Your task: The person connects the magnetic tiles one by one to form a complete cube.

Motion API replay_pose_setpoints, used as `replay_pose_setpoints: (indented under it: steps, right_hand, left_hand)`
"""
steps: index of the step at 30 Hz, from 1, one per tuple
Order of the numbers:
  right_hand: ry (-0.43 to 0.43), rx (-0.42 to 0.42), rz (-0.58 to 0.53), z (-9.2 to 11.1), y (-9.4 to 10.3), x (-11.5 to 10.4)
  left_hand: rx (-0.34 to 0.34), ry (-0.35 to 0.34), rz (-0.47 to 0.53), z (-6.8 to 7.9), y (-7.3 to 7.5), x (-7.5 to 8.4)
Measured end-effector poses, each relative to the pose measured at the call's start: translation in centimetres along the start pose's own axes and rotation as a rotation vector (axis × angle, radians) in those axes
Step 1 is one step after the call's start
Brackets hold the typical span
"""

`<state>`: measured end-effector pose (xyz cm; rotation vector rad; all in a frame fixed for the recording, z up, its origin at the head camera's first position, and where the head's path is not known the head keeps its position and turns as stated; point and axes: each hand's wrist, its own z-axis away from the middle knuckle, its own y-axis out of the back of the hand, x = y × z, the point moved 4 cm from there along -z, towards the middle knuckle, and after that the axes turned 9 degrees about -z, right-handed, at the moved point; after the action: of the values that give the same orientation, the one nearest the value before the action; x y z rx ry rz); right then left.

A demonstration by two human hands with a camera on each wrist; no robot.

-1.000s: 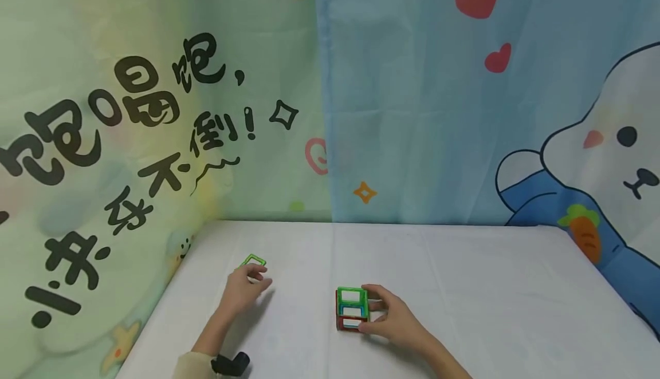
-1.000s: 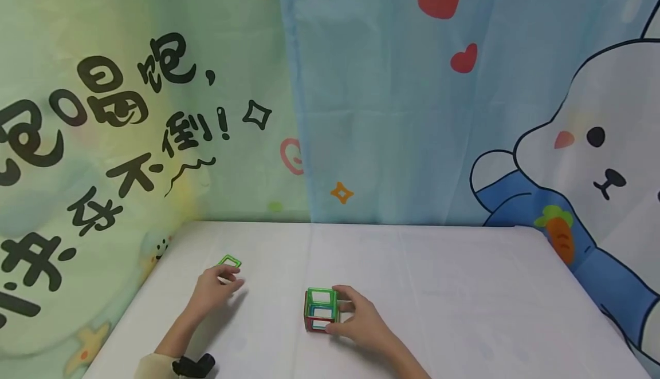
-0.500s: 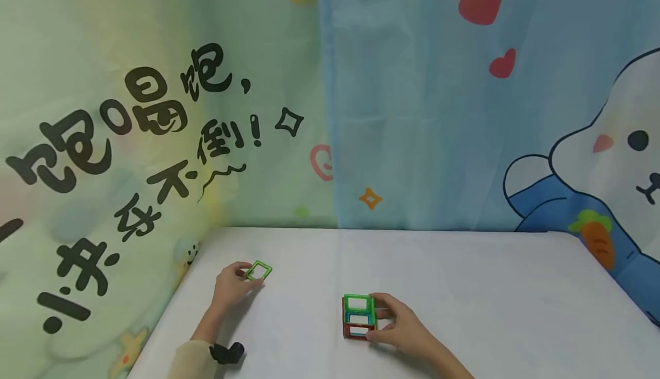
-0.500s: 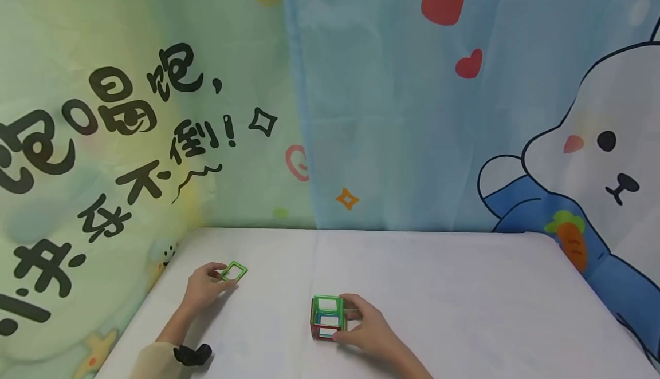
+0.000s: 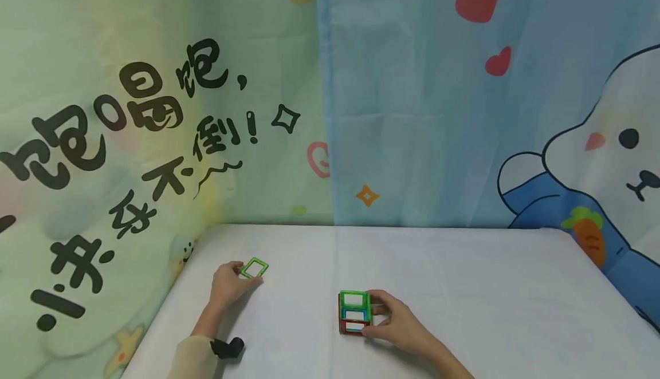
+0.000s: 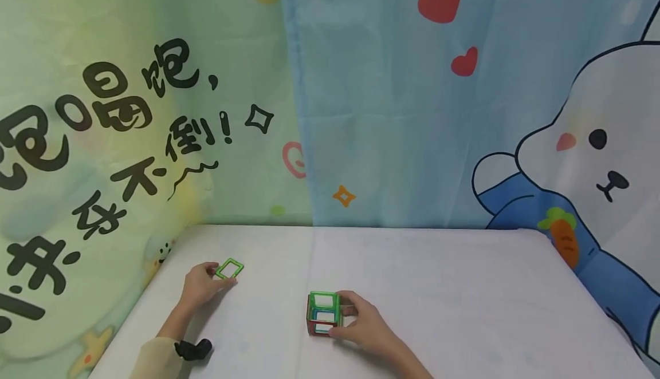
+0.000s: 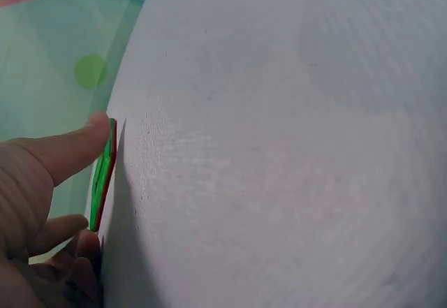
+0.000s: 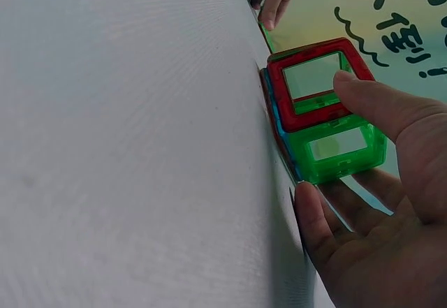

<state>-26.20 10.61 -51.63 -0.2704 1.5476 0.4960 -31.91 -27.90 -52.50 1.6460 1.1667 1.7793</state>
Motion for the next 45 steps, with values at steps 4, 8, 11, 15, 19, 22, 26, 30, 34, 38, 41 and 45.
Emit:
replay_pose_setpoints:
  steps: [4,8,11,15,19,22,26,30,34,38,41,45]
  right_hand:
    - [-0.005,0.013,0.015,-0.1,-0.2,0.1]
    - [-0.004,0.012,0.012,0.1,-0.2,0.1]
    - [-0.005,0.006,0.012,0.3,-0.2,0.1]
    - [-0.014,0.017,0.029,0.5,0.0,0.1]
    - [0.0,0.017,0.041,0.5,0.3,0.0]
    - [0.037,0.01,0.029,0.5,0.4,-0.1]
    - [0.066,-0.002,0.022,0.1,0.3,-0.5]
    - [0.07,0.014,0.047,-0.1,0.4,-0.7]
    - [0.052,0.032,0.045,0.2,0.7,-0.5]
    - [0.032,0.038,0.04,0.2,0.7,-0.5]
    - [0.039,0.046,0.052,-0.1,0.9,-0.6]
    - [0.053,0.048,0.058,-0.3,1.1,-0.5]
  left_hand:
    - [-0.001,-0.012,-0.03,0.1,0.1,0.1]
    - [-0.008,0.004,-0.042,0.1,-0.1,0.2]
    - [-0.007,0.013,-0.042,0.2,-0.2,0.2]
    - [-0.018,-0.009,0.005,0.3,-0.5,0.3]
    - [-0.037,-0.048,0.053,0.7,-0.6,0.6]
    - [-0.06,-0.076,0.086,0.9,-0.5,0.9]
    - [-0.081,-0.107,0.134,1.2,-0.2,1.3]
    - [-0.071,-0.21,0.179,2.0,-0.3,2.6]
    - [-0.091,-0.306,0.231,3.4,-1.1,4.1]
    - [-0.132,-0.36,0.269,4.6,-1.7,5.6]
    - [-0.159,-0.408,0.273,5.0,-1.9,7.1]
    - [-0.217,-0.461,0.273,5.6,-2.2,9.2]
